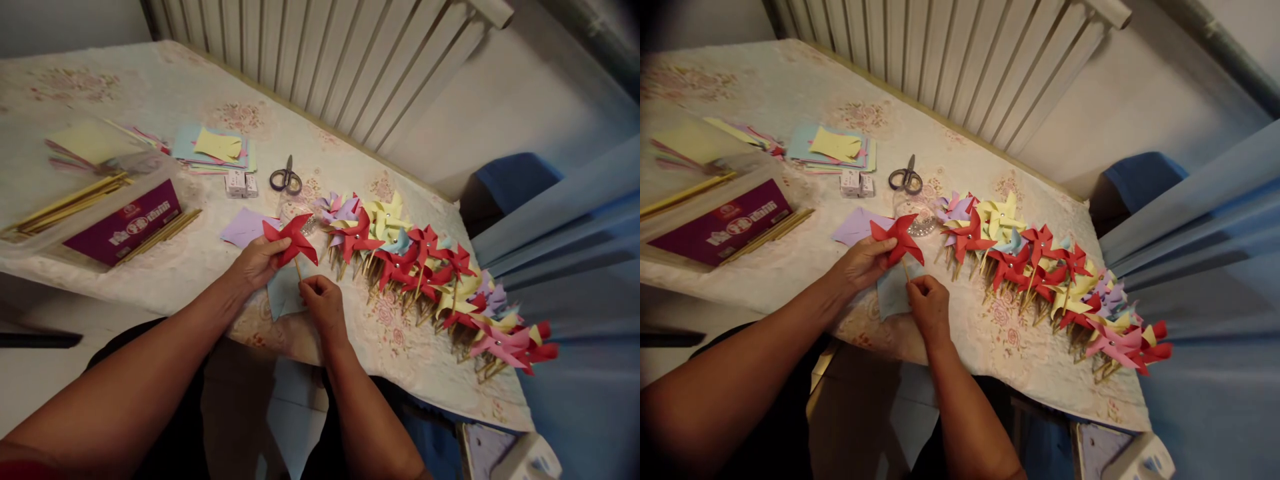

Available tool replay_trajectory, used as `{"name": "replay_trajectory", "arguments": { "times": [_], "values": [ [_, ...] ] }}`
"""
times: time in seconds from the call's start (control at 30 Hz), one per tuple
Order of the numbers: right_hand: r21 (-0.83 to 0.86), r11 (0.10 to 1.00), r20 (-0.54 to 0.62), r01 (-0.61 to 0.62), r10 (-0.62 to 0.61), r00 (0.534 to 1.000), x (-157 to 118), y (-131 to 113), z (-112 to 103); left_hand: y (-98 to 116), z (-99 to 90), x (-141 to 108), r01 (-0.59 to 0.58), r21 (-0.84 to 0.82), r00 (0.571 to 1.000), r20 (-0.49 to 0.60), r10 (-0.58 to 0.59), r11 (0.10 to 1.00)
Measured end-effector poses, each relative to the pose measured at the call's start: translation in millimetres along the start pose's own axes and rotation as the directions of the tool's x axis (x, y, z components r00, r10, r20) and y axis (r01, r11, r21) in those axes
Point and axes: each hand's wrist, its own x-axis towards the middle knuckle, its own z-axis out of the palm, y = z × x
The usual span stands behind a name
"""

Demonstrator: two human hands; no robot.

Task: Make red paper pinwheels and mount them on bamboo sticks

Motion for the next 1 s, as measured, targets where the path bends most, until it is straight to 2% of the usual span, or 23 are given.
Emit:
{"name": "replay_trajectory", "arguments": {
  "times": [0.2, 0.47, 0.63, 1.0],
  "values": [
    [0.103, 0.995, 0.003, -0.020, 0.020, 1.000, 4.0, -4.0, -8.6, -2.9, -5.9, 2.8, 0.031, 0.015, 0.999, 0.023, -0.031, 0.999],
    [0.158, 0.987, -0.017, -0.034, 0.037, 0.999, 11.8, 1.9, -16.4, -4.8, -11.9, 3.4, 0.097, 0.227, 0.990, 0.080, -0.117, 0.969],
    [0.159, 0.987, -0.009, -0.032, 0.034, 0.999, 12.3, 2.4, -18.1, -9.1, -14.7, 4.1, 0.091, 0.337, 0.982, 0.128, -0.141, 0.937],
    [0.124, 0.992, 0.033, -0.030, 0.026, 0.999, 13.2, 4.5, -16.5, -7.9, -15.1, 2.9, 0.077, 0.354, 0.982, 0.135, -0.133, 0.932]
  ]
}}
